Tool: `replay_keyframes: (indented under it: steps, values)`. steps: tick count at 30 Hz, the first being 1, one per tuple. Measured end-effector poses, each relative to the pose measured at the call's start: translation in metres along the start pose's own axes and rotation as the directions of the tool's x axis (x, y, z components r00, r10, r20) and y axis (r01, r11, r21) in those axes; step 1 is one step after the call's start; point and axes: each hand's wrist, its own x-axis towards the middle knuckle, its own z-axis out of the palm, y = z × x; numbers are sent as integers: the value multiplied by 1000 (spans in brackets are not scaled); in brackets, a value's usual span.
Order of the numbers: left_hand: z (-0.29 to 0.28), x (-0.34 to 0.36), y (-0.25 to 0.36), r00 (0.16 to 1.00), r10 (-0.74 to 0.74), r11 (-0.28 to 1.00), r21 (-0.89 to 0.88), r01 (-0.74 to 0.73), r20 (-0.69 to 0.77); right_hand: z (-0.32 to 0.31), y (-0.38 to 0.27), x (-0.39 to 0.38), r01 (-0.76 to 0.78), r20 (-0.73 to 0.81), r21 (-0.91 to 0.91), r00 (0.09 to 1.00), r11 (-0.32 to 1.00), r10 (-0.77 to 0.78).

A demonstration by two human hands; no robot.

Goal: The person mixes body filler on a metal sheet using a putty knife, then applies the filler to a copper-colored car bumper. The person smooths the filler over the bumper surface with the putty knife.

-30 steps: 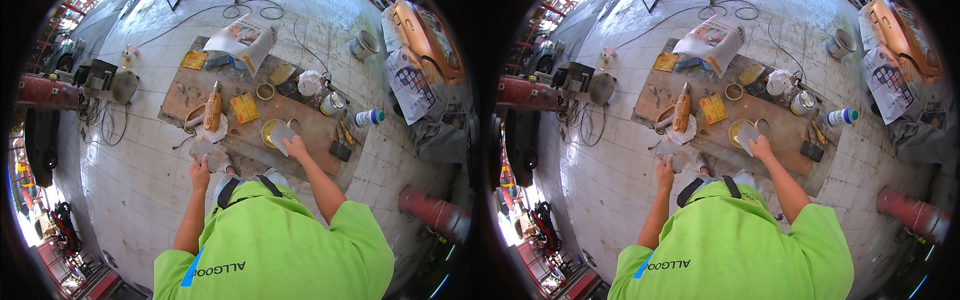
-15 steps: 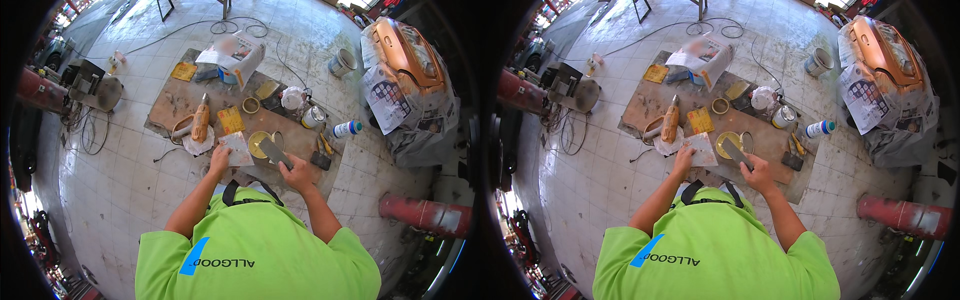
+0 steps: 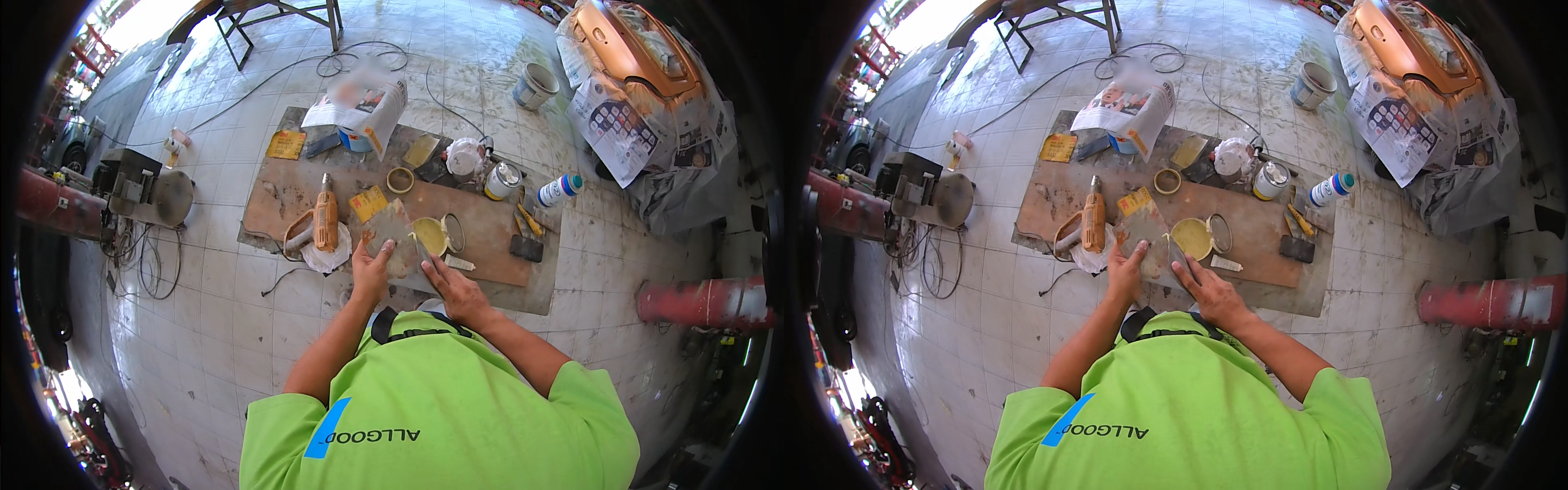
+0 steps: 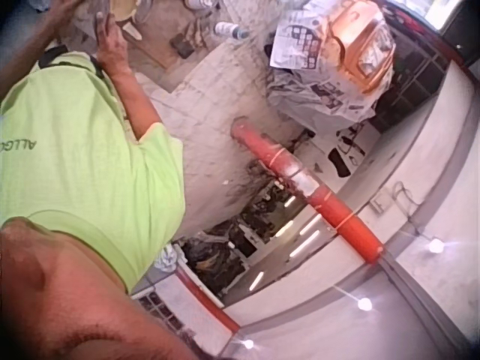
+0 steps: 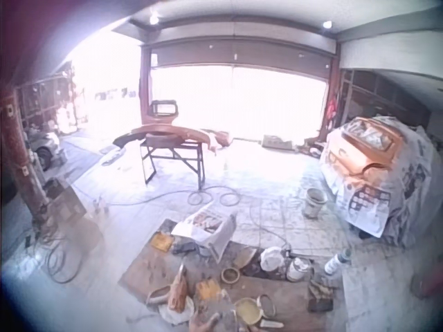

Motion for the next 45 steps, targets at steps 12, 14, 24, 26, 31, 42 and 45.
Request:
replay_keyframes:
  steps: [12,14,24,26,31,42,45]
  values:
    - [-39,-6,-11,929,-249,896,-299,328,275,53,49,9,-418,137,888,639,193,757]
    - [-37,-19,-14,878,-352,836,-313,451,323,52,24,35,-369,291,929,716,-9,635]
    - [-66,-27,7,934,-326,937,-82,340,145,185,148,-37,-467,697,694,245,-548,674]
    - [-75,-31,14,936,-315,943,-61,328,154,200,196,-50,-217,673,701,-112,-679,731]
    - [-66,-47,22,929,-350,931,-67,359,121,201,231,-33,-425,557,659,-281,-621,782]
    - [-46,-35,45,951,-305,952,-27,306,49,113,175,-25,-386,31,919,276,81,961]
    - [-31,-25,46,950,-307,950,79,303,47,41,131,-10,-350,-60,864,643,363,763]
